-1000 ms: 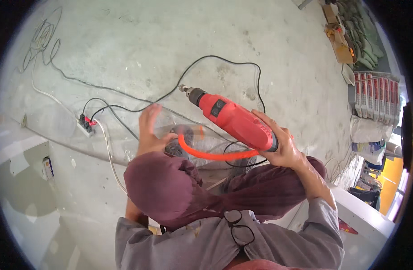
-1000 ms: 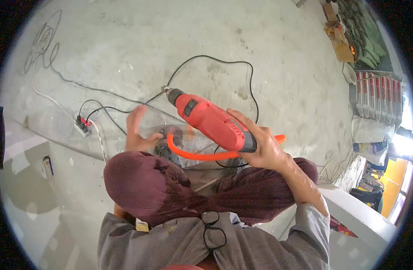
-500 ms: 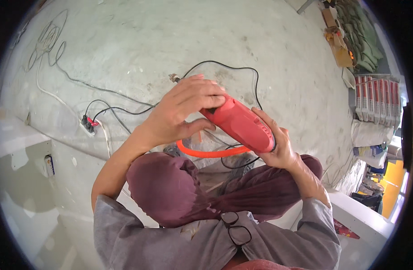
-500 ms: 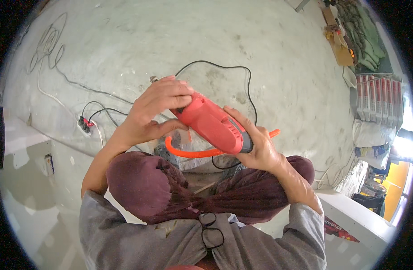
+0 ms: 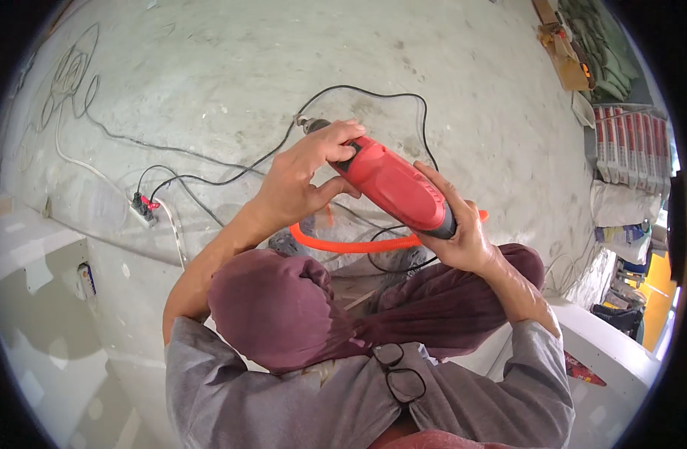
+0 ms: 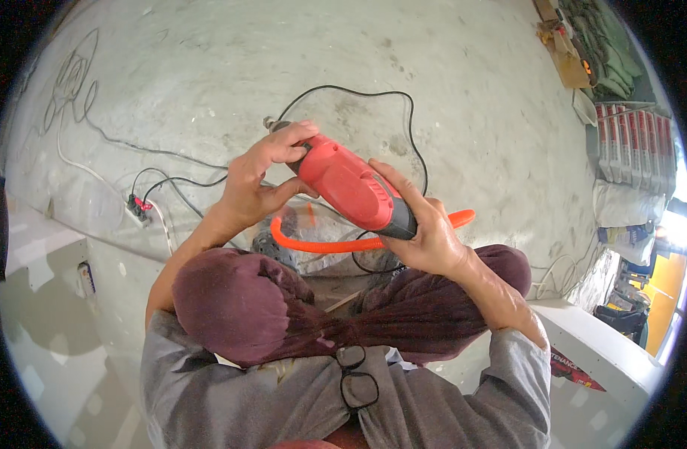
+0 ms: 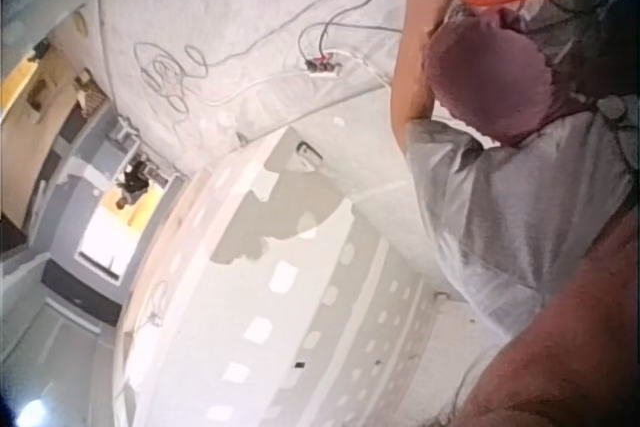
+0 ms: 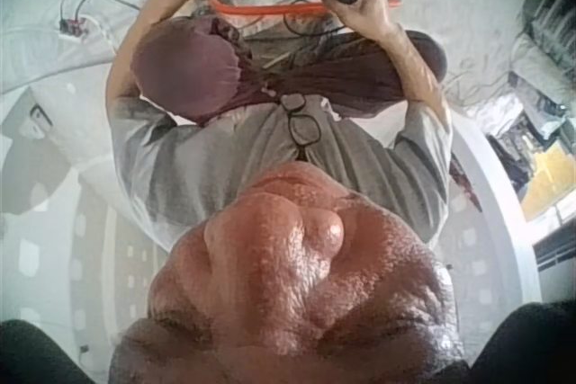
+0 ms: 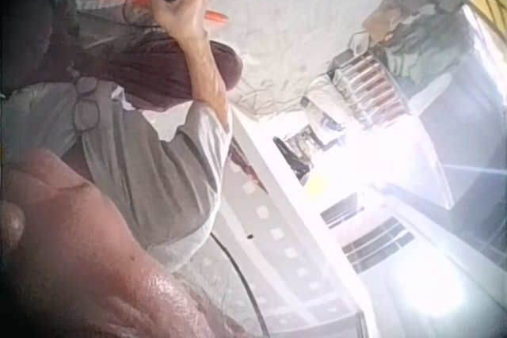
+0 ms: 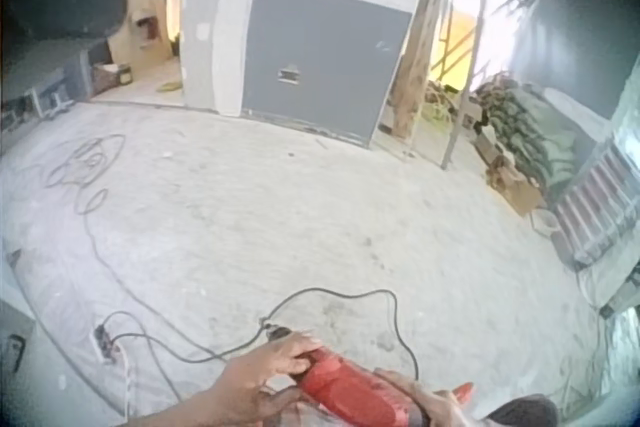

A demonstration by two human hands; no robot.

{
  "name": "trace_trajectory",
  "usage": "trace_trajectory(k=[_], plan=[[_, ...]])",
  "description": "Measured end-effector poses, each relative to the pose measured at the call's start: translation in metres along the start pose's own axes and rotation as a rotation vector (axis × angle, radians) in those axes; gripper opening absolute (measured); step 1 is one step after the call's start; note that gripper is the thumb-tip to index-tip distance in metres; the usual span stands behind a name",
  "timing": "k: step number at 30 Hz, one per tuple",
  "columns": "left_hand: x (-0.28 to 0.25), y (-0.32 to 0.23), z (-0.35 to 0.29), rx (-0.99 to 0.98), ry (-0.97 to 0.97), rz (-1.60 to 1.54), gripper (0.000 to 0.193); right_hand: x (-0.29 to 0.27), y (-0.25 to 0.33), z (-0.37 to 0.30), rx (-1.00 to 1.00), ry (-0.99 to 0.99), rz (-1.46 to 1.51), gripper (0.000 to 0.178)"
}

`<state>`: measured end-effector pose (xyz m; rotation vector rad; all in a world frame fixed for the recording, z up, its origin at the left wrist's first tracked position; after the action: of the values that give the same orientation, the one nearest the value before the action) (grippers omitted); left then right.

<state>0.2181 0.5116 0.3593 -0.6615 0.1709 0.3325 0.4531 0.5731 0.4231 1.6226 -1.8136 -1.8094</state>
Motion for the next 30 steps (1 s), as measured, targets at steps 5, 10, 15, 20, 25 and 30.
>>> trace_trajectory(k=[5,10,15,20,25,30], plan=[[-0.008,-0.006,-0.011,-0.024,0.018,-0.008,0.067,0.007,0.001,0.001,-0.047,-0.015,-0.016,0.085],[-0.041,-0.001,-0.063,-0.181,-0.028,0.329,0.062,0.01,-0.008,-0.003,-0.02,0.062,-0.04,0.091],[-0.039,0.001,-0.218,-0.723,0.018,0.369,0.068,0.031,-0.015,-0.003,0.087,0.215,-0.062,0.093],[0.013,0.006,-0.271,-0.799,0.067,0.232,0.086,0.048,-0.02,-0.001,0.147,0.361,-0.217,0.097],[0.045,0.034,-0.281,-0.817,0.175,0.578,0.091,0.064,-0.027,0.002,0.142,0.484,-0.334,0.097],[0.056,0.042,-0.29,-0.835,0.083,0.53,0.081,0.075,-0.028,0.014,0.132,0.514,-0.396,0.104]])
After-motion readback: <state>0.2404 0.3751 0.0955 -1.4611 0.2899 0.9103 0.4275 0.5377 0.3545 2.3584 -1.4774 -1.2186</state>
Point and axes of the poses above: each hand's wrist, its own z-axis towards the middle knuckle, its own x-axis out of the palm, y = z × x, the point moved 6 cm from there along z, towards the middle knuckle, and after that the axes turned 12 degrees about x, right-handed, at the moved point
